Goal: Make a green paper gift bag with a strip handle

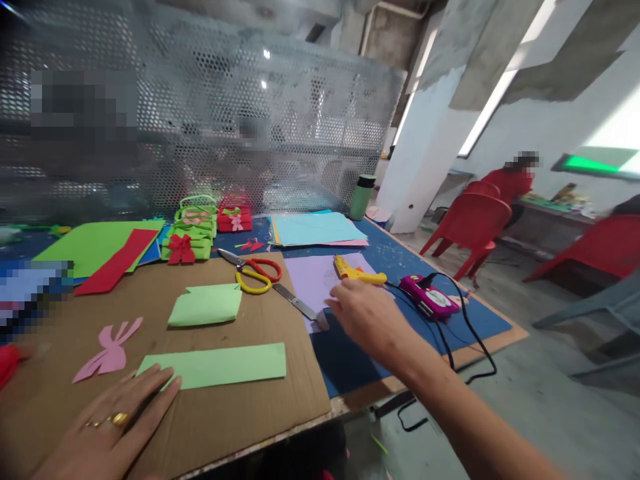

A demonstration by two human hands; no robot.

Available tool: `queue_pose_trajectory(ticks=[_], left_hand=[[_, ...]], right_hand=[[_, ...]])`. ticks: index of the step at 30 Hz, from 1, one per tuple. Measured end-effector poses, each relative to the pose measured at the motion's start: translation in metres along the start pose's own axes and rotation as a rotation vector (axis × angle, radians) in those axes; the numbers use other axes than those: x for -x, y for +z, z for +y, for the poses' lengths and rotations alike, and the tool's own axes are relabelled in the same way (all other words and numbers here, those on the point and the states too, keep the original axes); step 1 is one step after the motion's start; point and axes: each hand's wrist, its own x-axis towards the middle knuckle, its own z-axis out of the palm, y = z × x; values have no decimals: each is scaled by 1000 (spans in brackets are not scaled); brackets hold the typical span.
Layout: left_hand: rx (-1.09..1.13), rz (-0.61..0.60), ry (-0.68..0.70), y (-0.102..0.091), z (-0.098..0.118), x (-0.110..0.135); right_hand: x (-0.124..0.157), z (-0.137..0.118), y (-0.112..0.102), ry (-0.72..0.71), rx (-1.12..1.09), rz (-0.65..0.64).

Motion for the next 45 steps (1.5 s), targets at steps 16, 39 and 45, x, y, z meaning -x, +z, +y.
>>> queue_pose_trajectory(ticks=[16, 39, 45], left_hand=[[39, -2, 42, 19, 58, -76], [-80, 5, 213, -4, 59, -50], [-65, -6, 229, -4, 59, -50]], right_hand=[[1, -30, 13, 159, -320, -35], [118, -67, 12, 349, -1071, -254], [119, -60, 10, 407, -1054, -204]])
